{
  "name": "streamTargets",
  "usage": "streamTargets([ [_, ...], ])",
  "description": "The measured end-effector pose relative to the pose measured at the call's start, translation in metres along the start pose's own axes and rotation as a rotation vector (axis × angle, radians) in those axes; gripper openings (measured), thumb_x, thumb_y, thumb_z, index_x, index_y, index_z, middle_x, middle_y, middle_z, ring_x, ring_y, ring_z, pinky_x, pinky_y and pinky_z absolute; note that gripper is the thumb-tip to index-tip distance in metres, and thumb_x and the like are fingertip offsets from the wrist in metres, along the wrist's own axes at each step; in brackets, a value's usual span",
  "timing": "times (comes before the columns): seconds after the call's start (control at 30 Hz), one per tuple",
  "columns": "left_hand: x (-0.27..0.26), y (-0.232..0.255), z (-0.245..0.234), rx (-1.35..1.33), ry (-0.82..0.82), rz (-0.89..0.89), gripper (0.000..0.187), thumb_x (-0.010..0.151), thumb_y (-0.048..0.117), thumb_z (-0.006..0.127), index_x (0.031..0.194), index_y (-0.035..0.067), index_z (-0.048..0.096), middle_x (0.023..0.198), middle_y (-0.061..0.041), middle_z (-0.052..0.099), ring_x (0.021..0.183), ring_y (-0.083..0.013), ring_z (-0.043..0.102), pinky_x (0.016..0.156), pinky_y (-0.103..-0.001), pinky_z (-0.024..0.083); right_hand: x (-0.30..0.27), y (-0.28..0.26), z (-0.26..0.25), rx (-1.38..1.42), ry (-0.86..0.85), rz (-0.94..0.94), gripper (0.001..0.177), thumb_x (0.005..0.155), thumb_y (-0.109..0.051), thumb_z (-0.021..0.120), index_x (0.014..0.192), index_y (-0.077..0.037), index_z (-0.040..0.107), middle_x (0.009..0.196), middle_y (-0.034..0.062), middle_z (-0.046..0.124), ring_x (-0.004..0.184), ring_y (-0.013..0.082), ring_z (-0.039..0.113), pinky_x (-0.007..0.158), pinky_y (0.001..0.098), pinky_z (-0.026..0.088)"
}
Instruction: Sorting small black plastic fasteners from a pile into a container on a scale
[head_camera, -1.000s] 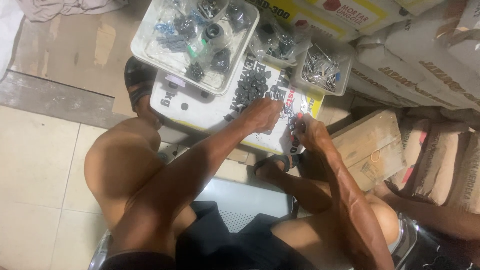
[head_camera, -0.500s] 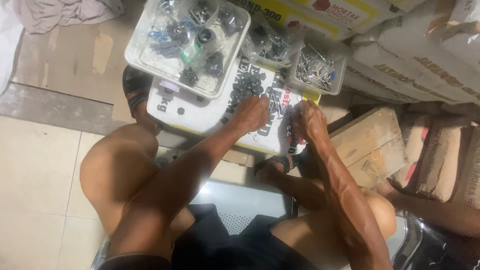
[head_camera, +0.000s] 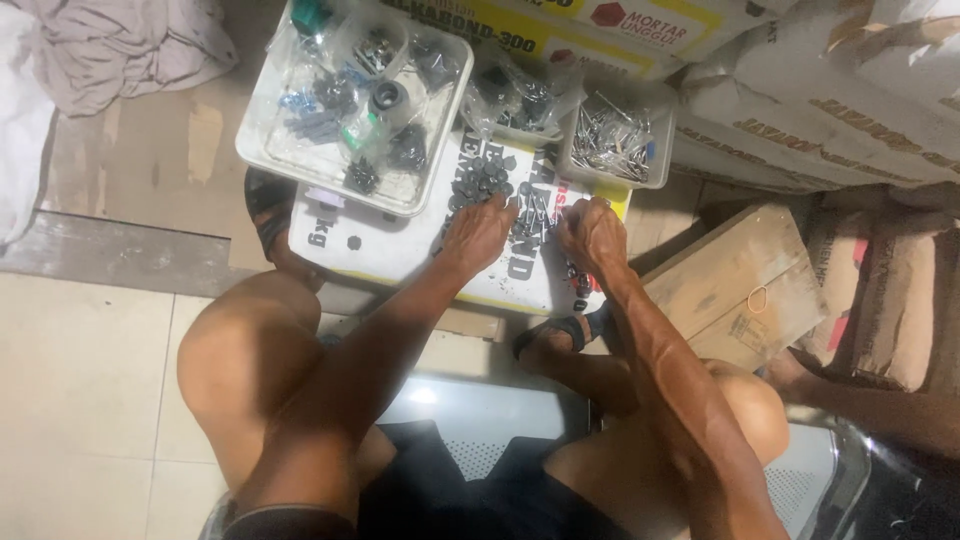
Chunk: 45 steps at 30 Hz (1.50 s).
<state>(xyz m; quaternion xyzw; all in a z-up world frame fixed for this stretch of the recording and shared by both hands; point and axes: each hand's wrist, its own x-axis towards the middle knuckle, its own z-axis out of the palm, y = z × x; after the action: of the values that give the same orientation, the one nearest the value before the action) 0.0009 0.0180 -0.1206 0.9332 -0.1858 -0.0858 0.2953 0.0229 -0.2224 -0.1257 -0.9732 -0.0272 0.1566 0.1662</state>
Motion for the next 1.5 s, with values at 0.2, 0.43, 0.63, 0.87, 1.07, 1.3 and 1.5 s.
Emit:
streamTargets([
  [0.2,-0.003,0.018,-0.038,-0.125,0.019,0.033,0.01,0.098,0.006,0.053,0.1,0.004,0.062,0.112,-0.025,0.065,0.081,-0.0443,0.073,0.07,-0.054,0.058,-0.009,-0.028,-0.043,0.001,0.011,0.032,0.015,0.09,-0.026,0.062,0.094,-0.012,0.068,0.088,0.0175,0.071,0.092,0.0428,0.073,0.081,0.0594,0.059],
  [0.43,0.011,0.01,-0.013,-0.108,0.071,0.082,0.009,0.096,0.006,0.055,0.097,0.008,0.063,0.095,-0.018,0.061,0.067,-0.0418,0.071,0.057,-0.052,0.055,-0.007,-0.02,-0.053,0.31,0.056,-0.129,0.016,0.087,-0.019,0.064,0.092,-0.004,0.068,0.082,0.023,0.071,0.081,0.0446,0.073,0.073,0.0564,0.054],
  [0.63,-0.006,0.026,-0.071,-0.016,0.05,0.028,0.006,0.096,0.003,0.057,0.099,0.006,0.061,0.1,-0.018,0.062,0.068,-0.0344,0.073,0.063,-0.047,0.057,-0.014,-0.035,-0.063,0.356,0.057,-0.142,0.011,0.086,-0.019,0.065,0.091,-0.011,0.068,0.08,0.0138,0.074,0.077,0.0339,0.074,0.07,0.048,0.056],
  [0.87,0.006,-0.028,0.0,0.028,0.058,0.054,0.019,0.099,0.008,0.05,0.084,0.007,0.063,0.081,-0.013,0.063,0.063,-0.0291,0.069,0.058,-0.042,0.055,-0.016,-0.058,-0.074,0.358,0.049,-0.187,0.012,0.087,-0.017,0.064,0.095,-0.008,0.068,0.08,0.0149,0.074,0.077,0.0378,0.073,0.071,0.0492,0.055],
  [1.07,-0.012,0.022,-0.057,-0.112,0.138,-0.087,0.024,0.099,0.014,0.05,0.081,0.005,0.064,0.075,-0.018,0.064,0.066,-0.0364,0.069,0.061,-0.048,0.055,-0.04,-0.079,-0.114,0.471,0.026,-0.181,0.013,0.087,-0.02,0.065,0.094,-0.01,0.067,0.076,0.0101,0.071,0.07,0.0284,0.068,0.065,0.0416,0.053],
  [1.3,-0.012,0.023,-0.036,-0.399,0.26,-0.24,0.017,0.089,0.011,0.057,0.085,0.0,0.07,0.076,-0.027,0.069,0.077,-0.0465,0.071,0.064,-0.051,0.056,-0.023,-0.055,-0.072,0.568,0.053,-0.238,0.011,0.088,-0.018,0.065,0.088,-0.007,0.067,0.071,0.0112,0.067,0.065,0.0241,0.064,0.059,0.0359,0.051],
  [1.5,0.002,-0.017,-0.001,-0.567,0.179,-0.496,0.017,0.086,0.018,0.06,0.088,0.011,0.076,0.073,-0.014,0.072,0.067,-0.0299,0.073,0.062,-0.042,0.058,-0.031,-0.071,-0.074,0.455,-0.035,-0.208,0.015,0.085,-0.023,0.066,0.085,-0.008,0.066,0.073,0.0136,0.069,0.07,0.0328,0.069,0.064,0.0449,0.054],
])
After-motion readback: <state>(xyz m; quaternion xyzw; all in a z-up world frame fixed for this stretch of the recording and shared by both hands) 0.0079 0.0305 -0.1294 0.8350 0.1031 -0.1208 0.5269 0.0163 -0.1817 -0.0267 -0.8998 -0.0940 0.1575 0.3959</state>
